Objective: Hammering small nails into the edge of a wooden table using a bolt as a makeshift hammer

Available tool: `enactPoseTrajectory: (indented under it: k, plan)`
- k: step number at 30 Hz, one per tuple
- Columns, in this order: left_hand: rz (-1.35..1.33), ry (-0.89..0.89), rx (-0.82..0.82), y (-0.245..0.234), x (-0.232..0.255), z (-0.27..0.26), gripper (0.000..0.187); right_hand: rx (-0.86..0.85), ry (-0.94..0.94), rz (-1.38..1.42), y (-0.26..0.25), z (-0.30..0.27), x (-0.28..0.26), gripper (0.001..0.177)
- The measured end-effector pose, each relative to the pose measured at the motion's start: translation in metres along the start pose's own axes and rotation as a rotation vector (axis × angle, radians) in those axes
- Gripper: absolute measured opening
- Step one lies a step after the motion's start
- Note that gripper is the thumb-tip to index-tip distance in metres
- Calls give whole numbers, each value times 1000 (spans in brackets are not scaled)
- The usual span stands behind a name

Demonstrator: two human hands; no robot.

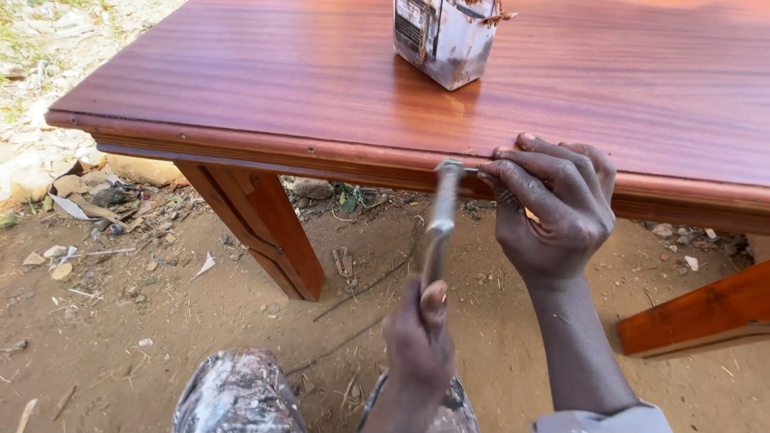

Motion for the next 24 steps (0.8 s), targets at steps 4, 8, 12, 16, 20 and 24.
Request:
enactPoseTrajectory:
  k: [4,8,12,16,20,24]
  plan:
    - [-636,124,455,-1,-23,-38,35,-13,45,52,-5,-3,2,4]
    - [4,317,322,-40,14,-28,55,-52,126,148,-17,-7,9,5]
    - [-353,147,389,-32,8,-36,53,-48,97,177,-20,-5,9,3]
    - [-203,109,346,-36,9,-46,45,-30,159,217,-38,-4,7,3]
    - [-71,-43,334,-27,15,-59,70,61,240,23,-98,-40,40,2]
    - [-152,0,86,-8,33,-52,64,36,225,-76,-129,-63,71,10]
Point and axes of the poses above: each hand's wrist, its own z-axis towards the middle knuckle, its own y-axis out of the palm, x = y × z, the point moved 3 cm from there along z, towards the middle knuckle, and after that the axes turned 8 degrees about -x, right-handed, at the moved point
